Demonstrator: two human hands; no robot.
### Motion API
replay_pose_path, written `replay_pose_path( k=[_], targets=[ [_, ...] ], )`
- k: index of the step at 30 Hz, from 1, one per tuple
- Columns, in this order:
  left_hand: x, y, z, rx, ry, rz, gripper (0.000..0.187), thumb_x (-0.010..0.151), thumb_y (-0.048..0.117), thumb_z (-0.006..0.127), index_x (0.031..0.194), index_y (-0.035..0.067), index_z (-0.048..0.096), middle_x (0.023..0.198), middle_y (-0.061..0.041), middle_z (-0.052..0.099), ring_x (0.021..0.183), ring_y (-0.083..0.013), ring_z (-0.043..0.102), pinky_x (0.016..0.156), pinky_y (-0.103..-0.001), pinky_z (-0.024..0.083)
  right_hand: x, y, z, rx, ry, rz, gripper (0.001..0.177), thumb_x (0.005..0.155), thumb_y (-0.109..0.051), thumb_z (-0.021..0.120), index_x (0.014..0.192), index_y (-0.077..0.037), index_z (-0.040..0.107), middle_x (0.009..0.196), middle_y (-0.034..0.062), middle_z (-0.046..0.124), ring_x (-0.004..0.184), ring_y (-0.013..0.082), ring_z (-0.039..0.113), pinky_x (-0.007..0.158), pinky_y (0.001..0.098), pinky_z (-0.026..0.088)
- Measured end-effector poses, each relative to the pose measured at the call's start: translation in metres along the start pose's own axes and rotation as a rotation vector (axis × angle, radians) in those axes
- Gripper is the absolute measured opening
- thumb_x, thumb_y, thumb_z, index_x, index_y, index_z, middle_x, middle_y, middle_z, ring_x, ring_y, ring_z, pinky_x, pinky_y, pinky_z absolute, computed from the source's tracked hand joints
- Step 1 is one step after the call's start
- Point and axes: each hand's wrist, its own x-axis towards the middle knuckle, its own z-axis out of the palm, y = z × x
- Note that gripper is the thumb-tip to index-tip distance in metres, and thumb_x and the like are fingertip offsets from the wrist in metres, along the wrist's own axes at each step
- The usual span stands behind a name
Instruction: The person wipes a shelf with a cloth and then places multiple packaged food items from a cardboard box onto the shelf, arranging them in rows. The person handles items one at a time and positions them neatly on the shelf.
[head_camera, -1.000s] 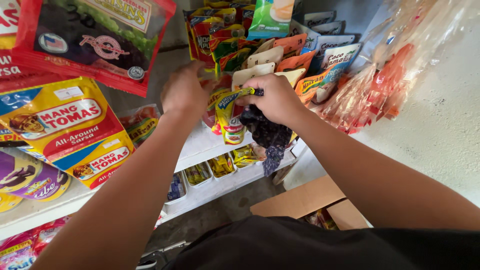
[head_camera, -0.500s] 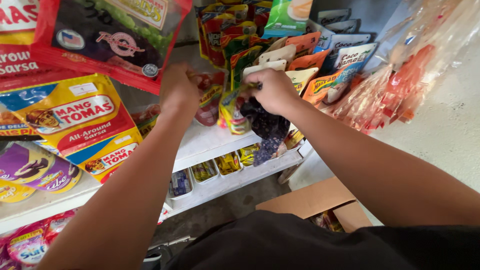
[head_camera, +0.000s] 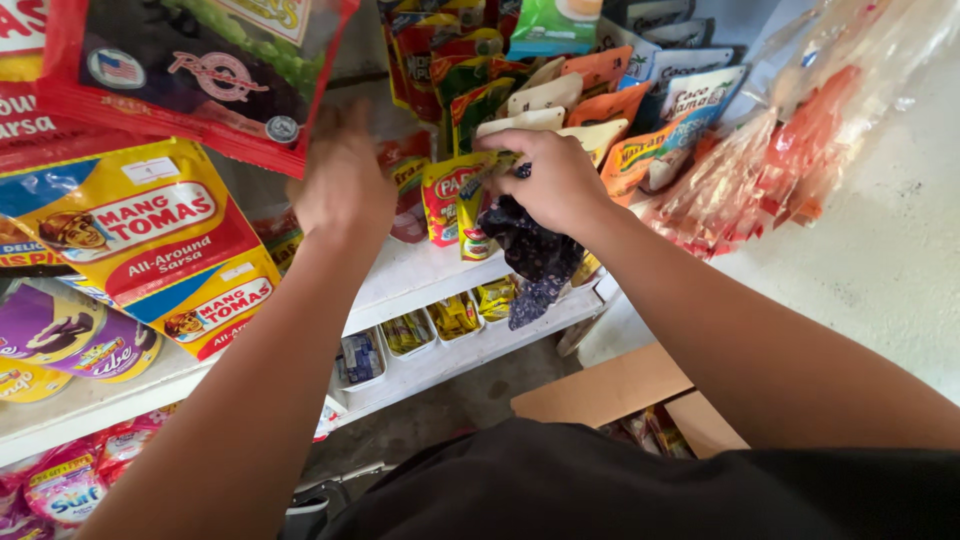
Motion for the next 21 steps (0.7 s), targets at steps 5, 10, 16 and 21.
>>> replay_pose_path(
  k=[5,10,16,21],
  targets=[
    [-0.020,-0.006,-0.017,-0.081,0.087,0.112,0.074,0.075,-0.002,0.074,0.142,0.014,0.050,0.138,-0.015,0.055,0.115,-0.0395,0.061,0.087,-0.051,0.054,-0.017,-0.005,-0.004,0.144,0.004,0.017,0.043,0.085,-0.025,0.077,0.127,-0.019,0.070,0.101,0.0082,0.079,0.094,0.0200,0.078,0.085,0.0318,0.056],
    [-0.048,0.003,-0.019,-0.255,0.267,0.289,0.038,0.089,0.004,0.078,0.124,0.012,0.066,0.132,-0.018,0.061,0.110,-0.0387,0.063,0.092,-0.050,0.051,-0.054,0.003,-0.017,0.246,-0.046,0.246,0.025,0.098,-0.035,0.073,0.108,-0.014,0.081,0.101,0.0031,0.082,0.091,0.0152,0.076,0.084,0.0289,0.056],
    [-0.131,0.080,0.044,-0.697,0.014,0.490,0.036,0.081,-0.003,0.070,0.114,0.008,0.066,0.122,-0.019,0.060,0.118,-0.0418,0.057,0.102,-0.050,0.046,-0.134,0.032,-0.064,1.105,-0.252,0.785,0.048,0.085,-0.017,0.074,0.131,-0.009,0.060,0.109,0.0072,0.073,0.101,0.0186,0.071,0.088,0.0356,0.056],
    [-0.217,0.116,0.130,-0.907,-0.444,0.370,0.044,0.077,-0.004,0.060,0.120,0.000,0.058,0.122,-0.026,0.055,0.117,-0.0509,0.051,0.102,-0.052,0.045,-0.227,0.056,-0.080,1.146,-0.115,0.872,0.070,0.074,0.003,0.069,0.141,-0.008,0.052,0.111,0.0122,0.070,0.096,0.0213,0.069,0.085,0.0368,0.058]
  ],
)
